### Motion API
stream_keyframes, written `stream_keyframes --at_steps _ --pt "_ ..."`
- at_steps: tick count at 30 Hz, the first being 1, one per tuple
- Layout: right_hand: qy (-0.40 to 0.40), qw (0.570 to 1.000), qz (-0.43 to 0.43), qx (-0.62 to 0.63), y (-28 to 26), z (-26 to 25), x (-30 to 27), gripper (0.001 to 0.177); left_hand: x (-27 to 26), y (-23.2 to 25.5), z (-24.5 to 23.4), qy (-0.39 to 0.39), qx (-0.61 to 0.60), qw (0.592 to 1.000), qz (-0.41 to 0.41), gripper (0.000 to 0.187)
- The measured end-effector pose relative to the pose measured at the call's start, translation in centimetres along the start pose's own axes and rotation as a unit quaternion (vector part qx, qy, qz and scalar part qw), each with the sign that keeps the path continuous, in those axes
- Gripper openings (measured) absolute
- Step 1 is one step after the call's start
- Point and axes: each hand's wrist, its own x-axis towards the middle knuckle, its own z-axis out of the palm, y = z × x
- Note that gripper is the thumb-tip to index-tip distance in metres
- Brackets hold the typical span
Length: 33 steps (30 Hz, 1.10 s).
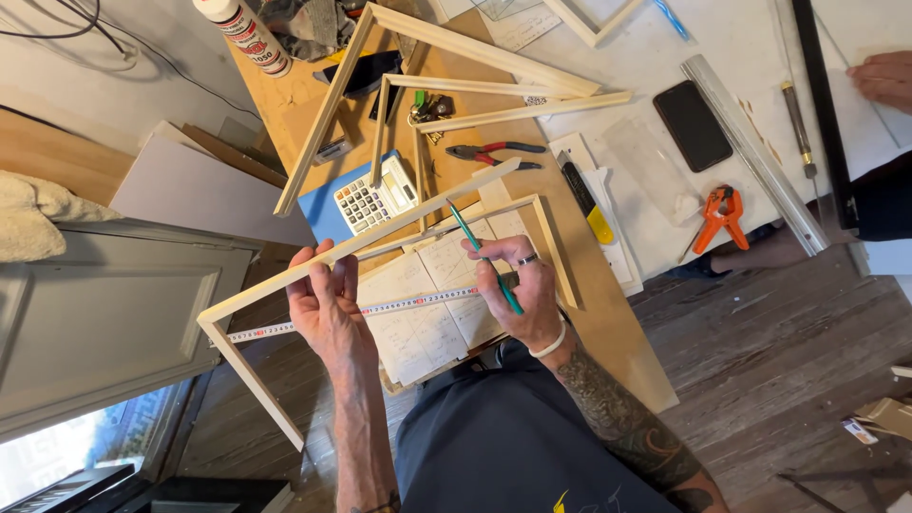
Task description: Measure and mark wooden frame components using a tape measure and pencil while consulting a notebook.
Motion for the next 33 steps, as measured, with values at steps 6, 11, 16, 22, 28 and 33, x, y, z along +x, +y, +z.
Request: stream_keyframes --at_steps 6,11,16,22,28,33 --pt "-0.01 1.0 -0.01 0.007 0.6 -0.5 0.1 0.013 -0.5 0.4 0.4 0.004 0.014 1.0 -0.002 0.026" --pt "-0.055 0.991 -0.059 0.111 1.0 -1.5 2.5 0.047 -0.3 0.2 0.1 0.004 0.007 1.0 0.001 0.028" --pt "-0.046 0.988 -0.004 0.147 3.1 -1.7 2.9 0.014 -0.5 0.3 0.1 0.013 0.007 1.0 -0.003 0.028" --pt "-0.058 0.987 0.009 0.15 3.8 -0.7 2.9 0.015 -1.0 0.5 -0.4 0.021 0.011 1.0 -0.01 0.028" --pt "-0.053 0.985 0.004 0.163 3.5 -0.1 3.5 0.015 -0.8 0.5 -0.5 0.021 0.013 1.0 -0.004 0.028" --pt "-0.035 0.983 0.006 0.179 4.3 -0.2 3.4 0.017 -0.9 0.8 -0.4 0.025 0.018 0.999 -0.007 0.028"
